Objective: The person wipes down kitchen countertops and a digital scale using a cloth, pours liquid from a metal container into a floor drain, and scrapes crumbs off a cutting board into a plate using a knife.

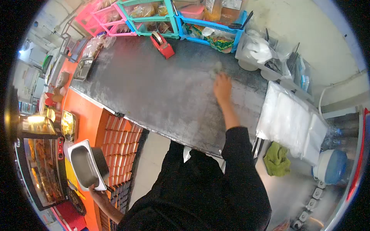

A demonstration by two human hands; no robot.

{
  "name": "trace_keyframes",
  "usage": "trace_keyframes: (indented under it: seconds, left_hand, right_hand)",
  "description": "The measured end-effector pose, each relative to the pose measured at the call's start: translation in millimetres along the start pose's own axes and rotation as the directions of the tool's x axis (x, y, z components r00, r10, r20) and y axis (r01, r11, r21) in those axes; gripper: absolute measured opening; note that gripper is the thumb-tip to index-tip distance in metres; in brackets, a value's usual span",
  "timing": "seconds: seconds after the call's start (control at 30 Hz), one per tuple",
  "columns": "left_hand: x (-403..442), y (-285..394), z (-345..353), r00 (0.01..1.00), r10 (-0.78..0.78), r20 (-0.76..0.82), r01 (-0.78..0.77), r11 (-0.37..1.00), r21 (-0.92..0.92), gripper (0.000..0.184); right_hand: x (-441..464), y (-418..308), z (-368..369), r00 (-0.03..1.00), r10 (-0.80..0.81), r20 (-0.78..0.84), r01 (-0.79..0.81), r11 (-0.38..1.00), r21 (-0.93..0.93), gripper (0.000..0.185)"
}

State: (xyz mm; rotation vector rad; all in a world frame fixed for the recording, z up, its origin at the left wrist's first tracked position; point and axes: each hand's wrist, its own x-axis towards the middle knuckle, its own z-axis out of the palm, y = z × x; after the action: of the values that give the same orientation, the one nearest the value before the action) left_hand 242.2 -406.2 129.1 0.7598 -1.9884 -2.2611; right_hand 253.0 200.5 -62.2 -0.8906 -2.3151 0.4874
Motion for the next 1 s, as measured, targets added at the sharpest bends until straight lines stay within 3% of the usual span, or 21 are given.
trace_keyframes:
  seconds: [0.03, 0.07, 0.1, 0.13, 0.17, 0.2, 0.23, 0.27, 0.33, 0.4, 0.43, 0.5, 0.6, 0.63, 0.7, 0.73, 0.77, 0.8, 0.9, 0.93, 1.0]
  left_hand:
    - [2.1, -2.0, -0.4, 1.0, -0.007, -0.001, 0.007, 1.0, -0.001, 0.025]
    - [-8.4, 0.3, 11.2, 0.998, -0.001, -0.063, 0.001, 1.0, -0.003, 0.024]
    - [-10.5, 1.2, 7.1, 0.998, -0.023, -0.062, 0.023, 1.0, 0.002, 0.024]
    - [-8.6, 0.3, 5.6, 0.998, -0.042, -0.054, 0.042, 0.999, 0.001, 0.023]
    - [-6.4, -2.2, 7.3, 0.997, -0.06, -0.044, 0.06, 0.998, -0.005, 0.023]
    - [-5.8, -4.7, 10.3, 0.999, -0.04, -0.037, 0.038, 0.999, -0.031, 0.022]
    - [-4.2, -5.6, 14.1, 0.999, -0.018, -0.03, 0.016, 0.999, -0.051, 0.021]
    - [-0.7, -4.8, 17.7, 1.0, 0.007, -0.021, -0.008, 0.998, -0.07, 0.021]
    - [2.3, -8.5, 16.9, 0.999, 0.036, -0.025, -0.037, 0.997, -0.073, 0.02]
    - [2.6, -7.0, 19.4, 0.997, 0.073, -0.033, -0.074, 0.997, -0.035, 0.02]
    - [0.9, -6.8, 25.2, 0.995, 0.094, -0.039, -0.094, 0.996, -0.001, 0.021]
    - [1.5, -9.8, 25.2, 0.993, 0.116, -0.001, -0.115, 0.993, 0.033, 0.021]
    - [9.7, -17.3, 31.1, 0.992, 0.073, 0.101, -0.074, 0.997, 0.009, 0.022]
    - [8.9, -13.7, 38.7, 0.994, 0.026, 0.108, -0.027, 1.0, 0.002, 0.023]
    - [8.6, -12.9, 49.9, 0.995, 0.034, 0.097, -0.039, 0.998, 0.045, 0.023]
    - [10.2, -16.3, 57.2, 0.992, 0.095, 0.083, -0.102, 0.991, 0.083, 0.024]
    - [12.5, -19.9, 60.6, 0.985, 0.158, 0.072, -0.166, 0.978, 0.124, 0.024]
    - [43.8, -24.9, 45.0, 0.991, 0.075, 0.107, -0.082, 0.994, 0.067, 0.022]
    - [42.5, -18.6, 67.8, 0.986, 0.058, 0.156, -0.052, 0.998, -0.042, 0.018]
    - [41.7, -13.1, 67.2, 0.976, -0.033, 0.213, 0.046, 0.997, -0.058, 0.017]
    - [34.3, -7.1, 77.4, 0.973, -0.037, 0.226, 0.05, 0.998, -0.049, 0.017]
  right_hand:
    - [-8.4, -4.5, 2.1, 1.0, -0.006, -0.023, 0.004, 0.998, -0.062, 0.034]
    - [-40.2, -37.2, 9.1, 0.999, -0.025, 0.037, 0.022, 0.997, 0.077, 0.03]
    - [-77.1, -75.1, 27.4, 0.916, 0.182, 0.357, -0.253, 0.954, 0.162, 0.028]
    - [-126.0, -101.1, 44.7, 0.902, -0.366, 0.23, 0.293, 0.909, 0.297, 0.026]
    - [-144.5, -145.4, 17.4, 0.706, -0.634, 0.317, 0.299, 0.672, 0.677, 0.03]
    - [-174.5, -174.8, 18.1, 0.506, -0.799, 0.325, -0.032, 0.36, 0.933, 0.036]
    - [-192.1, -193.5, 7.1, 0.424, -0.836, 0.349, 0.034, 0.4, 0.916, 0.04]
    - [-186.0, -199.0, -7.6, 0.446, -0.84, 0.31, 0.078, 0.381, 0.921, 0.041]
    - [-145.5, -168.5, -27.8, 0.718, -0.651, 0.248, 0.309, 0.617, 0.724, 0.041]
    - [-77.4, -118.2, -112.4, 0.907, -0.257, 0.333, 0.039, 0.84, 0.541, 0.044]
    - [-62.1, -55.8, -90.4, 0.989, -0.084, 0.122, -0.005, 0.805, 0.593, 0.043]
    - [-47.6, 59.9, -92.6, 0.995, 0.063, -0.08, -0.051, 0.989, 0.136, 0.04]
    - [-87.6, 52.3, -100.7, 0.996, 0.051, -0.069, -0.062, 0.985, -0.164, 0.041]
    - [-112.8, 30.7, -67.4, 0.972, 0.235, -0.018, -0.231, 0.963, 0.137, 0.037]
    - [-187.4, -35.2, 1.8, 0.963, -0.184, 0.198, 0.085, 0.902, 0.424, 0.03]
    - [-187.0, -104.0, -10.7, 0.788, -0.488, 0.375, 0.172, 0.76, 0.627, 0.031]
    - [-206.2, -138.8, 1.3, 0.635, -0.73, 0.253, 0.138, 0.429, 0.892, 0.03]
    - [-210.5, -161.9, -13.3, 0.588, -0.775, 0.23, 0.208, 0.42, 0.883, 0.034]
    - [-173.8, -147.6, -58.8, 0.741, -0.406, 0.535, -0.122, 0.702, 0.702, 0.037]
    - [-163.9, -113.2, -75.0, 0.849, -0.491, 0.194, 0.348, 0.797, 0.494, 0.035]
    - [-146.7, -46.7, -121.4, 0.983, -0.117, 0.145, 0.086, 0.975, 0.207, 0.038]
